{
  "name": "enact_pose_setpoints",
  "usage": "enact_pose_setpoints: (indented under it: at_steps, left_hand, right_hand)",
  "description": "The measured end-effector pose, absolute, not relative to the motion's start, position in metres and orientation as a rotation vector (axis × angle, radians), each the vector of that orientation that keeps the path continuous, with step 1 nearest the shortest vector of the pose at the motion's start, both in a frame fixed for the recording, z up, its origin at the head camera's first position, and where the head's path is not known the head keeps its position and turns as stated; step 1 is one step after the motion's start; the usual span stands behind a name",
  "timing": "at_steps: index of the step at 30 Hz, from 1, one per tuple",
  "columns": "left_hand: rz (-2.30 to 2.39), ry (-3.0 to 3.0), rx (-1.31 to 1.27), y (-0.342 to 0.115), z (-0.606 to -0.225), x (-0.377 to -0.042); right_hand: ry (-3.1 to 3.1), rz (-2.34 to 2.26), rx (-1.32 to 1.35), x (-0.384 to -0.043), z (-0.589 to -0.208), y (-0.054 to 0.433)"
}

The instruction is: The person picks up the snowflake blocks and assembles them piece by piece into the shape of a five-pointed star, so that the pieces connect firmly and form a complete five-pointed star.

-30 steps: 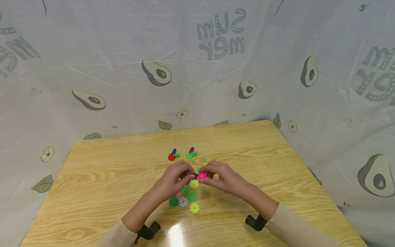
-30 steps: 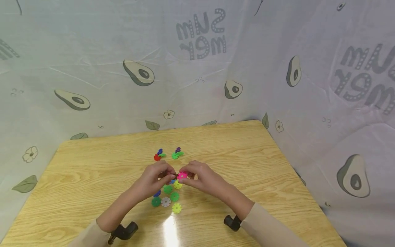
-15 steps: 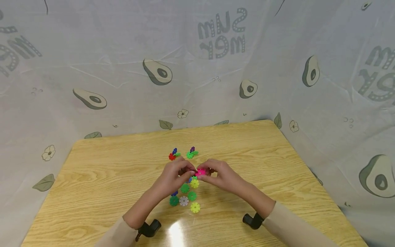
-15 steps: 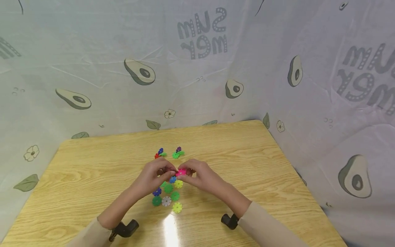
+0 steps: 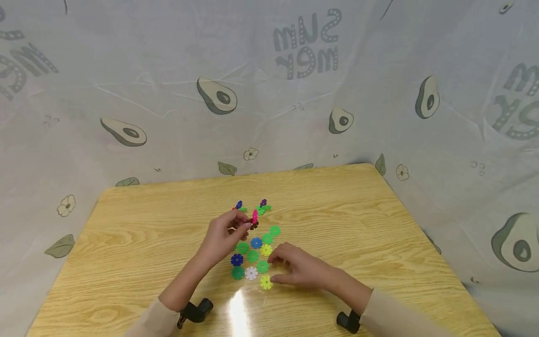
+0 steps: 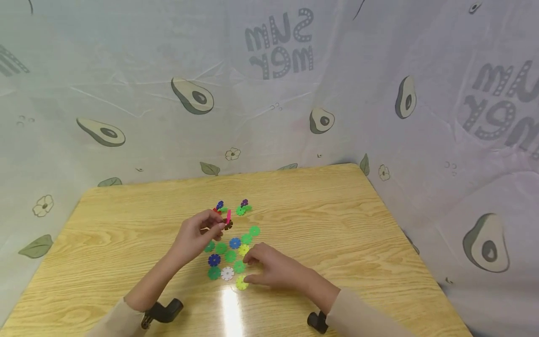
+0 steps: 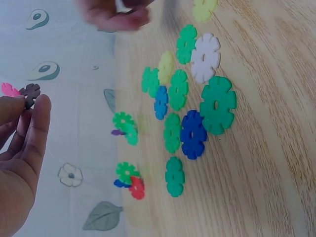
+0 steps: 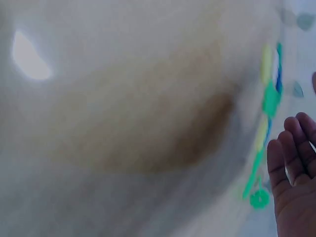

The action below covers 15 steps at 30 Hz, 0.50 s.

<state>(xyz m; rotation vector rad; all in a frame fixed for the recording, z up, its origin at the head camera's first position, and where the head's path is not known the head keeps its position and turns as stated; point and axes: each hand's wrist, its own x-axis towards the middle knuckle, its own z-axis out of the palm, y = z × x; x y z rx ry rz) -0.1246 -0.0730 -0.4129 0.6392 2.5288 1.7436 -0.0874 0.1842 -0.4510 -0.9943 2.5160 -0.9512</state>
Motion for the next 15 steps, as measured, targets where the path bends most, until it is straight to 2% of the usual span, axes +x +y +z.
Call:
enact_pose_setpoints:
  at_steps: [7, 15]
  left_hand:
    - [1.786, 2.51, 0.605, -0.073, -0.41, -0.124]
    - [1.839, 2.498, 0.587, -0.072, -0.41, -0.123]
  right_hand:
    - [2.568, -0.723, -1.035, -0.065, -0.462, 0.173]
    - [2.601, -0.74, -1.097, -0.061, -0.467, 0.166]
